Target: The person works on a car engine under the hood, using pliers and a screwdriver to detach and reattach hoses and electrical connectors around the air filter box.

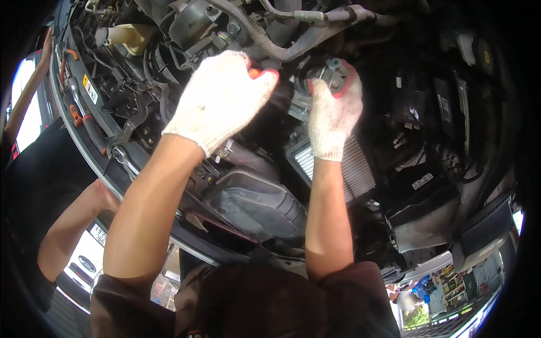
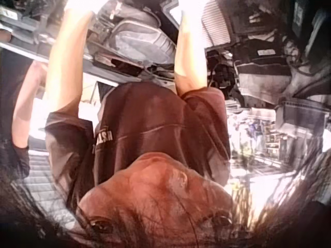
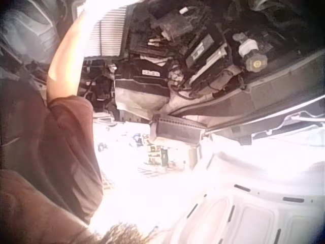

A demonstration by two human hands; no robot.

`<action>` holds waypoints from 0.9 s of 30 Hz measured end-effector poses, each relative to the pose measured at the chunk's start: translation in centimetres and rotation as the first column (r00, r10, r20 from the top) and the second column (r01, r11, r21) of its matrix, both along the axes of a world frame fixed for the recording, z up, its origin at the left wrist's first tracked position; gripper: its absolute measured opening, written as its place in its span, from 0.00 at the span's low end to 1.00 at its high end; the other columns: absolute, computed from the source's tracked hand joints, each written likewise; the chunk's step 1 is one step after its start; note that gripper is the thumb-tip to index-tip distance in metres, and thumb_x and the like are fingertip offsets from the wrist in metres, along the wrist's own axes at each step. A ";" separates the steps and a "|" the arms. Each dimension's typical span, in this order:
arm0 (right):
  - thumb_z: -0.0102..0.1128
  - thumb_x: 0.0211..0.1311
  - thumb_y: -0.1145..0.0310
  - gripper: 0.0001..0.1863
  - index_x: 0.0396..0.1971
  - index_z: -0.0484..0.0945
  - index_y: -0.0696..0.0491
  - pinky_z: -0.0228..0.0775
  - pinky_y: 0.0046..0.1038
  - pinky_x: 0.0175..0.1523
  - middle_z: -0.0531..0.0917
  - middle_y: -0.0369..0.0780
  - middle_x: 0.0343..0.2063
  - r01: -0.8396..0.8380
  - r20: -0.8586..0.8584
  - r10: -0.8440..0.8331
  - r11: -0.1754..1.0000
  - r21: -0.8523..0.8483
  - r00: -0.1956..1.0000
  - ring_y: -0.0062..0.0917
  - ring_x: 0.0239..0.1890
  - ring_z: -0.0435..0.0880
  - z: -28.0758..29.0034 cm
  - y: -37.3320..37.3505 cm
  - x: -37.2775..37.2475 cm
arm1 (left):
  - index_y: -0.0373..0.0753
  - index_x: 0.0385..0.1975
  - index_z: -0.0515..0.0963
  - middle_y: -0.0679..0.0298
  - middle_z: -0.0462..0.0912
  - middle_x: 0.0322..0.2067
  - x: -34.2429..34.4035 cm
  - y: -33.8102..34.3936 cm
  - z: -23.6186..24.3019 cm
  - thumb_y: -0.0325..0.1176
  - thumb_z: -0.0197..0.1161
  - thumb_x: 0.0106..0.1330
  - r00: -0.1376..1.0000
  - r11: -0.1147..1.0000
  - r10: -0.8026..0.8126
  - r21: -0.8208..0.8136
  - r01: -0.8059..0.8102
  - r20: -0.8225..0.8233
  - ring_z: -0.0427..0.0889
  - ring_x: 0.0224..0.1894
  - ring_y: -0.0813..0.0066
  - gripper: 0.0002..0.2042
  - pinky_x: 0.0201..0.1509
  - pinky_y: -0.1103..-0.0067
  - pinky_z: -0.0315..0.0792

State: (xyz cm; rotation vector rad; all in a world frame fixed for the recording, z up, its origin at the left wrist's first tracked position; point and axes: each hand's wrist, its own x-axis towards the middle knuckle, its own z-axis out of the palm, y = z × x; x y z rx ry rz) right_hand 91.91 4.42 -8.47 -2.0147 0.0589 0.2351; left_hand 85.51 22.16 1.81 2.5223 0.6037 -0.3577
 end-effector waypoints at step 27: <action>0.75 0.52 0.69 0.33 0.61 0.80 0.59 0.73 0.41 0.66 0.84 0.52 0.54 -0.033 0.108 0.048 0.990 -0.140 0.993 0.46 0.58 0.83 0.8 -0.1 -0.1 | 0.34 0.45 0.84 0.43 0.89 0.37 0.2 -1.6 1.9 0.54 0.61 0.73 0.989 0.983 -0.082 0.155 0.100 -0.122 0.89 0.44 0.40 0.24 0.51 0.56 0.82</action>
